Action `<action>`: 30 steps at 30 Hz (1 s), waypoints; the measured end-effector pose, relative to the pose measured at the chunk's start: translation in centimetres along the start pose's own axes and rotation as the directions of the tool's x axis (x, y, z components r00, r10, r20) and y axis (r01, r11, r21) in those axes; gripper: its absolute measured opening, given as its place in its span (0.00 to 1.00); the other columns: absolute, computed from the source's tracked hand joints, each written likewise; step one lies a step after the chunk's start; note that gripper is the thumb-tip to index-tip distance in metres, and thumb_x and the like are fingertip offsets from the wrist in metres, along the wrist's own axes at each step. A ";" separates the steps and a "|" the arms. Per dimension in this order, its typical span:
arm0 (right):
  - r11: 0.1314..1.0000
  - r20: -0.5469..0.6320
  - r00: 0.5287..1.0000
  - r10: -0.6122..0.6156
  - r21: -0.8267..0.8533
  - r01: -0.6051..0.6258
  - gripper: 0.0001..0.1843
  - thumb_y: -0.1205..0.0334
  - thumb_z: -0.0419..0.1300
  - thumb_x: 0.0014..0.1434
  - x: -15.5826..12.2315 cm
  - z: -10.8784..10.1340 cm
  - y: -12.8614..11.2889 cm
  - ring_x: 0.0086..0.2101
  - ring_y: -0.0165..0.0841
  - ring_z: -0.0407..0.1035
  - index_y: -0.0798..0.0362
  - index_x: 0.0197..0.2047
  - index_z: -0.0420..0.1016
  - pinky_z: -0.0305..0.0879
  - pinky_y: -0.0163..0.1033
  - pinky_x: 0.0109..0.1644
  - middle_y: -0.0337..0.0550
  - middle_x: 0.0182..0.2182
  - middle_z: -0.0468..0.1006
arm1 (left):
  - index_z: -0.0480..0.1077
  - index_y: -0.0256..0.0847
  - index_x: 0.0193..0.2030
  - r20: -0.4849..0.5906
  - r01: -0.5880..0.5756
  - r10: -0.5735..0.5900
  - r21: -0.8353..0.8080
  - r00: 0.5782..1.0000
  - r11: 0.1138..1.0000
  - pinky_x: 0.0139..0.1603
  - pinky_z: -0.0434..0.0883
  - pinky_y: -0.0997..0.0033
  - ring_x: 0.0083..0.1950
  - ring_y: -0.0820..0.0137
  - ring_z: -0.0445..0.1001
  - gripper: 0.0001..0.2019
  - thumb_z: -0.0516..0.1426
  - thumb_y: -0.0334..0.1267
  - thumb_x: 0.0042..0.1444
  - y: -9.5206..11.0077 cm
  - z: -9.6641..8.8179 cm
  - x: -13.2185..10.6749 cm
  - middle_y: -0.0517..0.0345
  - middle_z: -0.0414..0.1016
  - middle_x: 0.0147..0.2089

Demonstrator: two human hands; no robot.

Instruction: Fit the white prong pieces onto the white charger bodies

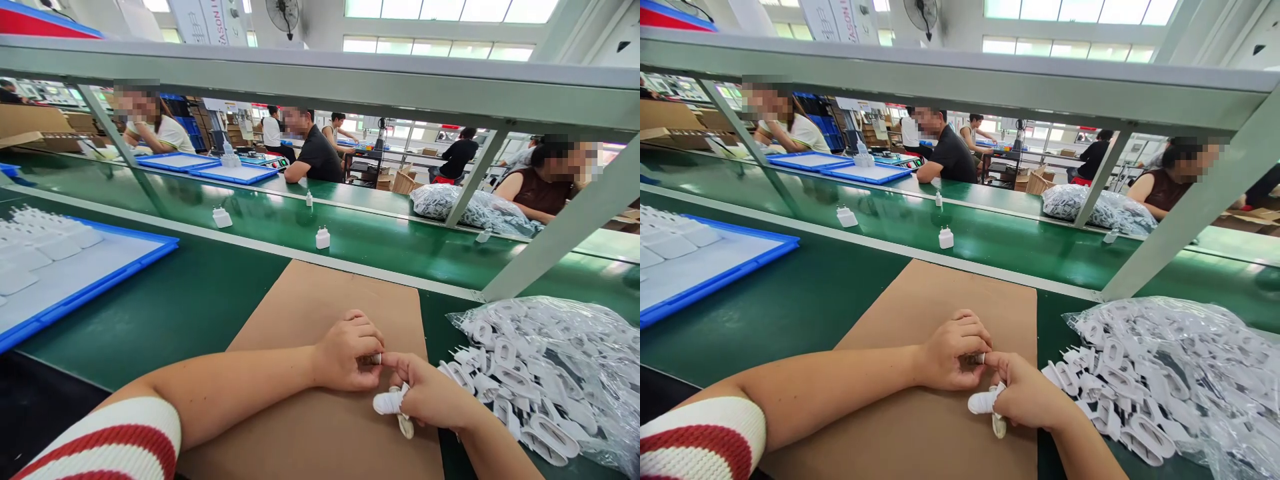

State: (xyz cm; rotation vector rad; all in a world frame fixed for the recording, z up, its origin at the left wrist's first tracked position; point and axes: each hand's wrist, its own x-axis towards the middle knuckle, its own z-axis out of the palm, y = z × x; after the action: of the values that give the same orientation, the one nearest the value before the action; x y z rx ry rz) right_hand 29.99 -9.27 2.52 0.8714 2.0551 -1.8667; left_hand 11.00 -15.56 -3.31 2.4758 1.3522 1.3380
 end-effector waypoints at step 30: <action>0.999 -0.004 0.999 -0.051 -0.004 0.051 0.34 0.53 0.73 0.52 1.0 -0.4 1.4 0.17 0.24 0.60 0.55 0.60 0.74 0.53 0.30 0.21 0.28 0.19 0.69 | 0.72 0.40 0.37 0.247 0.197 -0.139 -0.229 0.959 0.953 0.37 0.67 0.69 0.34 0.67 0.71 0.06 0.60 0.36 0.52 -1.4 0.3 -0.6 0.57 0.77 0.33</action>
State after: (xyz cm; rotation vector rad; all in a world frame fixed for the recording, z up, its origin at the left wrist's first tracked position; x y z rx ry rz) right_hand 30.10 -8.58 0.94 0.8296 2.1015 -1.8882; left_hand 10.12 -14.97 -4.42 2.2104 1.2261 1.0746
